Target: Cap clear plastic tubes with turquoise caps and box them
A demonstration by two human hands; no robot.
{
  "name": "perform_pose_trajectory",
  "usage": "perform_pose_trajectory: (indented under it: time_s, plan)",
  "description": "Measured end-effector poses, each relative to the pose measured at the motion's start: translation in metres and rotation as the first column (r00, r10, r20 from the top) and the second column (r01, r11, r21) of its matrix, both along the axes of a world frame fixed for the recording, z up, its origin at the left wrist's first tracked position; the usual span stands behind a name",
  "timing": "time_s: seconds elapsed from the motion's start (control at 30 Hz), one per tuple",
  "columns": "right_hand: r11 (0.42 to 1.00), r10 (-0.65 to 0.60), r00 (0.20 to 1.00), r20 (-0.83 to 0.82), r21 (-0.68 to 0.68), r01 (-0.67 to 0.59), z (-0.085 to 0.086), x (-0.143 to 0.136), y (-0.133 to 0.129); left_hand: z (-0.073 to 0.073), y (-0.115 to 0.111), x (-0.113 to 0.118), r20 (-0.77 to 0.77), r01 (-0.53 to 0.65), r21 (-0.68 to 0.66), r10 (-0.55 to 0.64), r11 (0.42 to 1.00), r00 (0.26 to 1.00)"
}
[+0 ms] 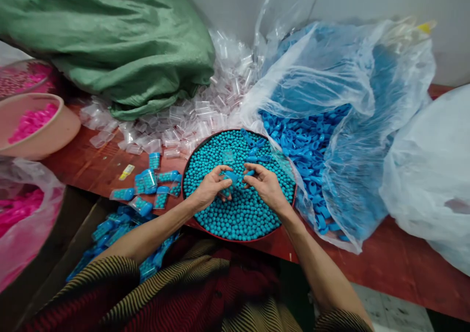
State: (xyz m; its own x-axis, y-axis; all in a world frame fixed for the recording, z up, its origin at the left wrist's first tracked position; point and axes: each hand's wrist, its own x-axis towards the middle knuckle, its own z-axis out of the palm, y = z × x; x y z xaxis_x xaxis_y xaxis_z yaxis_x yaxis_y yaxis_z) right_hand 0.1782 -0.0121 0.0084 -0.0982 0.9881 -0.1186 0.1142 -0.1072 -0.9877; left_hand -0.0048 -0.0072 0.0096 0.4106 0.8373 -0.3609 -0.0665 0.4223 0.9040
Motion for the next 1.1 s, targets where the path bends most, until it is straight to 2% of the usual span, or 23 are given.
perform_pose_trajectory:
  time_s: [0.1, 0.17, 0.27, 0.37, 0.47, 0.57, 0.63, 0.73, 0.83, 0.97, 1.03, 1.1]
  plan:
    - [0.996, -0.069, 0.997, 0.043, 0.058, 0.066, -0.004, -0.010, -0.001, 0.000, -0.001, 0.001, -0.061, 0.025, 0.073, -0.021, 0.997, 0.998]
    - [0.990, -0.071, 0.982, 0.176, 0.135, 0.048, -0.004, -0.016, -0.004, 0.000, -0.001, 0.002, -0.099, 0.029, 0.136, -0.015, 0.990, 0.995]
    - [0.964, 0.012, 0.918, 0.397, 0.239, -0.116, -0.002, -0.025, -0.011, -0.002, -0.003, 0.003, -0.105, -0.016, 0.185, 0.036, 0.983, 0.994]
    - [0.917, 0.087, 0.838, 0.539, 0.284, -0.279, -0.002, -0.033, -0.020, -0.001, -0.005, 0.003, -0.058, -0.062, 0.181, 0.073, 0.982, 0.996]
    - [0.902, 0.002, 0.756, 0.655, 0.325, -0.285, -0.005, -0.041, -0.027, 0.004, -0.006, 0.005, -0.009, -0.068, 0.173, 0.070, 0.983, 0.997]
    - [0.894, -0.125, 0.694, 0.709, 0.384, -0.231, -0.008, -0.047, -0.028, 0.010, -0.006, 0.007, 0.037, -0.088, 0.182, 0.083, 0.979, 0.996]
    - [0.872, -0.167, 0.670, 0.723, 0.426, -0.242, -0.011, -0.049, -0.026, 0.010, -0.007, 0.009, 0.020, -0.112, 0.185, 0.110, 0.976, 0.994]
    - [0.850, -0.156, 0.634, 0.757, 0.430, -0.305, -0.019, -0.049, -0.023, 0.005, -0.010, 0.010, -0.071, -0.147, 0.204, 0.164, 0.968, 0.984]
    - [0.858, -0.115, 0.593, 0.797, 0.381, -0.345, -0.026, -0.053, -0.024, -0.004, -0.013, 0.009, -0.161, -0.118, 0.264, 0.164, 0.957, 0.973]
    - [0.884, -0.019, 0.555, 0.832, 0.273, -0.380, -0.023, -0.064, -0.032, -0.007, -0.010, -0.009, -0.326, 0.026, 0.336, 0.091, 0.941, 0.941]
    - [0.870, 0.064, 0.540, 0.839, 0.218, -0.443, -0.018, -0.067, -0.035, -0.002, -0.006, -0.032, -0.443, 0.124, 0.338, 0.041, 0.933, 0.895]
    - [0.854, 0.116, 0.547, 0.829, 0.199, -0.481, -0.015, -0.064, -0.035, 0.005, -0.002, -0.064, -0.556, 0.176, 0.360, 0.060, 0.916, 0.829]
